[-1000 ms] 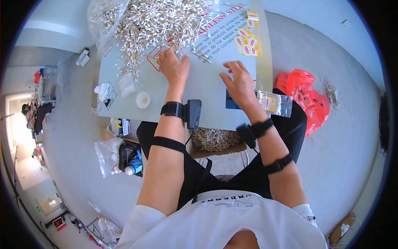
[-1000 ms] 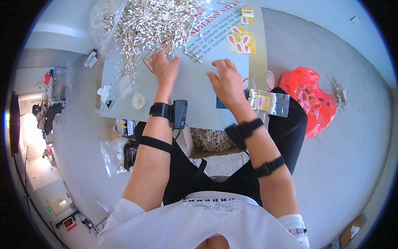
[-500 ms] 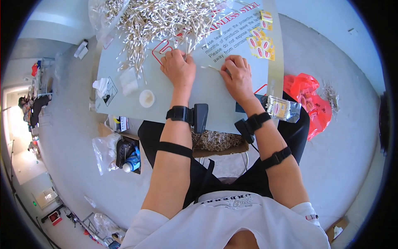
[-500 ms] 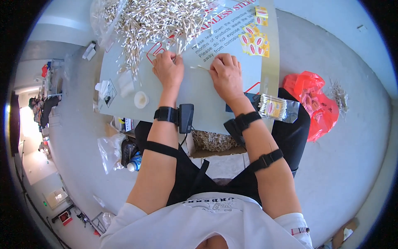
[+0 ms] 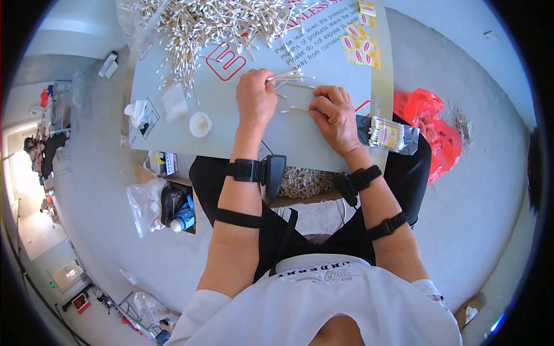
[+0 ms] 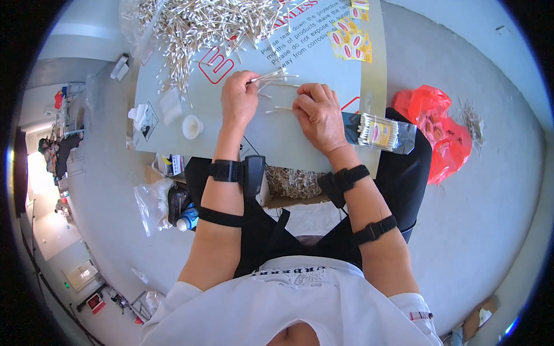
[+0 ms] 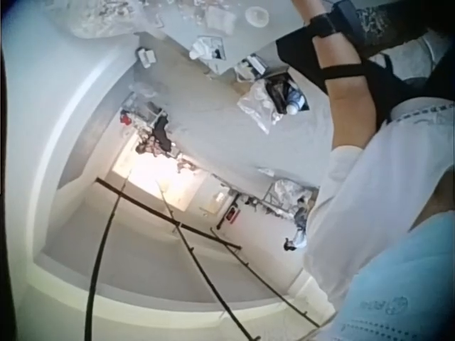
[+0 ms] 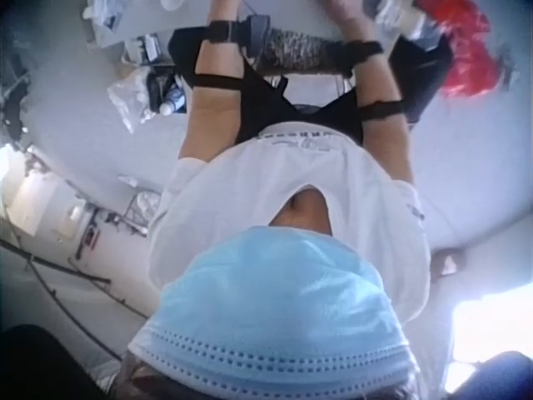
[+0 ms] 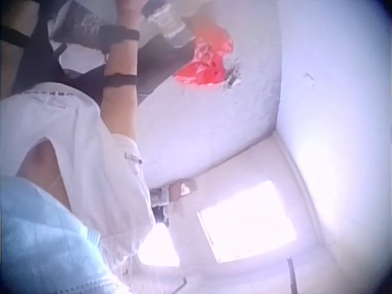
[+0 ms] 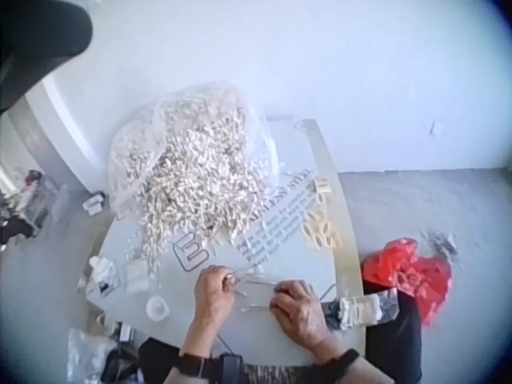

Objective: Organizing loose cotton swabs into bundles and placing them into clear plastic bags for packaging.

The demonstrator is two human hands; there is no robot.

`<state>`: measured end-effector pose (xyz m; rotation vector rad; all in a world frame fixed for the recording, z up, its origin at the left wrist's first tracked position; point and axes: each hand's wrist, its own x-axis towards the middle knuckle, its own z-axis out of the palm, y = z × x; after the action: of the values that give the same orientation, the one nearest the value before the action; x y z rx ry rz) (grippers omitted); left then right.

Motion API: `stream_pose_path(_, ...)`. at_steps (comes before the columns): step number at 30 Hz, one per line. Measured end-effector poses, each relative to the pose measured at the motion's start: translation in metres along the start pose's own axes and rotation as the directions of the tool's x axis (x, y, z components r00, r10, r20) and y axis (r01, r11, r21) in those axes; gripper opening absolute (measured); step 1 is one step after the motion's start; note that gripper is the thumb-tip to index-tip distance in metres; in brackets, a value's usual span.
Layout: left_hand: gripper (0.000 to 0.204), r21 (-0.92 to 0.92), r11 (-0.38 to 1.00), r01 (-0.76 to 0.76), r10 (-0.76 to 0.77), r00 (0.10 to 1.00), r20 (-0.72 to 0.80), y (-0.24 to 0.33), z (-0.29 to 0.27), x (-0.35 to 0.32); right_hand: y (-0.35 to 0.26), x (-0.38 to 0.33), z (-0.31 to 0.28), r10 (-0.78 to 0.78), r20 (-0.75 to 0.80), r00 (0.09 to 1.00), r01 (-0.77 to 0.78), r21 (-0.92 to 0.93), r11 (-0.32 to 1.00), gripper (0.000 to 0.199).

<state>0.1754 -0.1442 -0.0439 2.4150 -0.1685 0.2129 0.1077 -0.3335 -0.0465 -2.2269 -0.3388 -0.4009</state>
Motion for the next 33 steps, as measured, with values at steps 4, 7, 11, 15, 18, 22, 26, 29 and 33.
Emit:
stream_pose_path(4,0.013,0.055,0.998,-0.014,0.025,0.98,-0.198,-0.008,-0.002,0.005,-0.001,0.001,-0.001,-0.002,0.019,1.0,0.001,0.019,1.0,0.01)
stream_pose_path(7,0.018,0.083,0.996,-0.03,0.031,0.999,-0.014,-0.009,-0.008,0.005,-0.002,0.0,-0.001,0.009,0.016,1.0,-0.009,0.026,1.0,0.011)
stream_pose_path(11,0.023,0.069,0.997,0.02,-0.029,0.991,0.131,0.004,-0.004,0.002,0.001,-0.002,-0.002,0.029,0.013,0.999,-0.029,0.019,0.999,0.012)
stream_pose_path(15,0.023,0.083,0.965,-0.249,0.252,0.968,-0.024,0.01,0.001,0.021,0.0,-0.001,-0.002,0.003,0.01,1.0,-0.003,0.033,0.999,0.013)
stream_pose_path(18,0.022,0.12,0.905,-0.408,0.406,0.913,0.044,0.013,0.007,0.042,0.0,-0.001,-0.001,0.004,0.013,1.0,-0.005,0.037,0.999,0.013)
stream_pose_path(22,0.019,0.176,0.9,-0.399,0.37,0.912,0.175,0.007,0.011,0.061,0.001,-0.001,-0.001,0.0,0.014,1.0,0.0,0.033,0.999,0.013)
stream_pose_path(26,0.019,0.252,0.928,-0.272,0.253,0.961,0.108,-0.006,0.009,0.056,0.0,-0.001,0.001,-0.011,-0.009,1.0,0.011,0.034,0.999,0.013)
stream_pose_path(29,0.021,0.152,0.932,-0.329,0.339,0.94,-0.041,-0.006,0.004,0.034,0.004,-0.002,-0.001,-0.008,-0.011,1.0,0.009,0.034,0.999,0.013)
stream_pose_path(33,0.028,0.053,0.952,-0.302,0.305,0.95,-0.071,-0.004,-0.012,-0.002,0.002,-0.001,-0.002,-0.011,0.026,1.0,0.01,0.037,0.999,0.013)
